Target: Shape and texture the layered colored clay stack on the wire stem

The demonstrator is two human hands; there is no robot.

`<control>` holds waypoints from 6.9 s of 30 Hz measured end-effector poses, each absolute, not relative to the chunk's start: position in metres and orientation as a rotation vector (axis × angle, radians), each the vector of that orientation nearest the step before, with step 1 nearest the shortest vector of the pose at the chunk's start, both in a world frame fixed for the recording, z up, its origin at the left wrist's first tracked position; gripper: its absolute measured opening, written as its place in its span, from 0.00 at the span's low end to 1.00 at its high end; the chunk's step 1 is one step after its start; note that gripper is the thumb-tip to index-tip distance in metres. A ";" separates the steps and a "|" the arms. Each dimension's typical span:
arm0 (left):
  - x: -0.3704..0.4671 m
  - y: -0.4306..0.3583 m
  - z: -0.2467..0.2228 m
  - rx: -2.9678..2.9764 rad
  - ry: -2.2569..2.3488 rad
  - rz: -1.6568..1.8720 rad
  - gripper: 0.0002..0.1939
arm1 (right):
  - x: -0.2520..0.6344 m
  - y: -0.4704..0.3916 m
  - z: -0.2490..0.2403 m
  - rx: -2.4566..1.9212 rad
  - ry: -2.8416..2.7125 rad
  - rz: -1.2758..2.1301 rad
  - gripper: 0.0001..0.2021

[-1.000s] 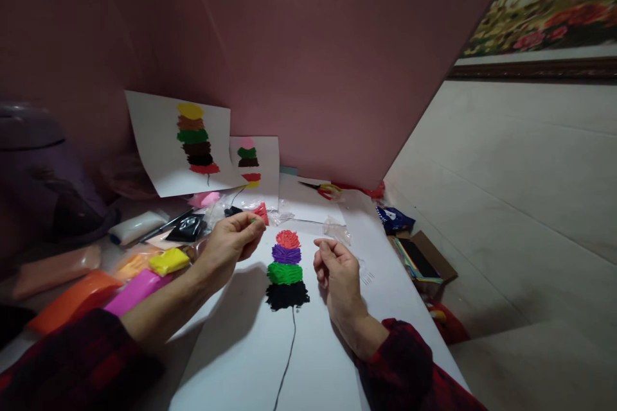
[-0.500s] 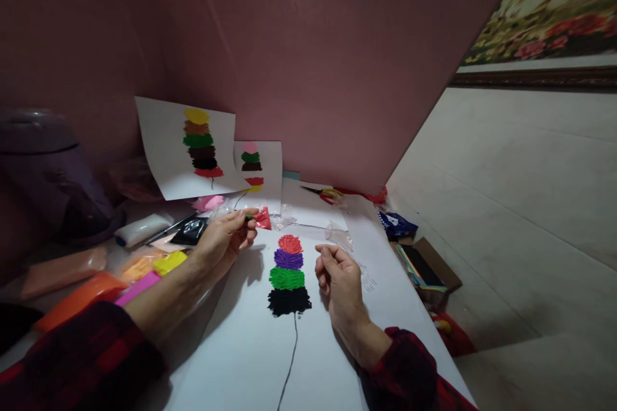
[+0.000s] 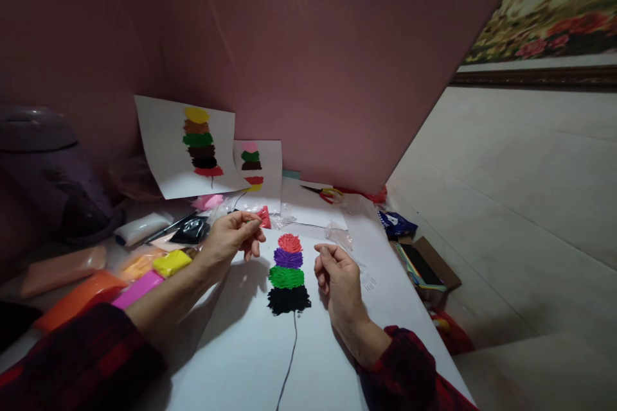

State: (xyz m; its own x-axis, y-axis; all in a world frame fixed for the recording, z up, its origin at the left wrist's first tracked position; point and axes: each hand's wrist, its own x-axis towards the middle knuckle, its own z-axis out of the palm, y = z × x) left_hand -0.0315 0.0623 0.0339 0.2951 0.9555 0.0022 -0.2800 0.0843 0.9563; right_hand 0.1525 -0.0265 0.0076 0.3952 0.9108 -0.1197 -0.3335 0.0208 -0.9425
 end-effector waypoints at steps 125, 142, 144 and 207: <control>-0.034 0.063 0.041 0.855 0.841 1.175 0.09 | 0.153 -0.026 0.006 -1.193 -0.622 1.113 0.14; -0.033 0.063 0.035 0.926 0.799 1.110 0.06 | 0.153 -0.024 0.004 -1.185 -0.620 1.108 0.15; -0.034 0.064 0.035 0.930 0.817 1.097 0.08 | 0.153 -0.025 0.004 -1.193 -0.619 1.111 0.14; -0.033 0.064 0.034 0.944 0.787 1.131 0.11 | 0.151 -0.027 0.006 -1.211 -0.641 1.120 0.12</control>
State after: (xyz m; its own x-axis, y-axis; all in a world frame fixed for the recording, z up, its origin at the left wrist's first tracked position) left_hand -0.0334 0.0638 0.0343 0.2519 0.9665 -0.0485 -0.3812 0.1452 0.9130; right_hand 0.1514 -0.0267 0.0059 0.3633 0.9172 -0.1637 -0.3240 -0.0404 -0.9452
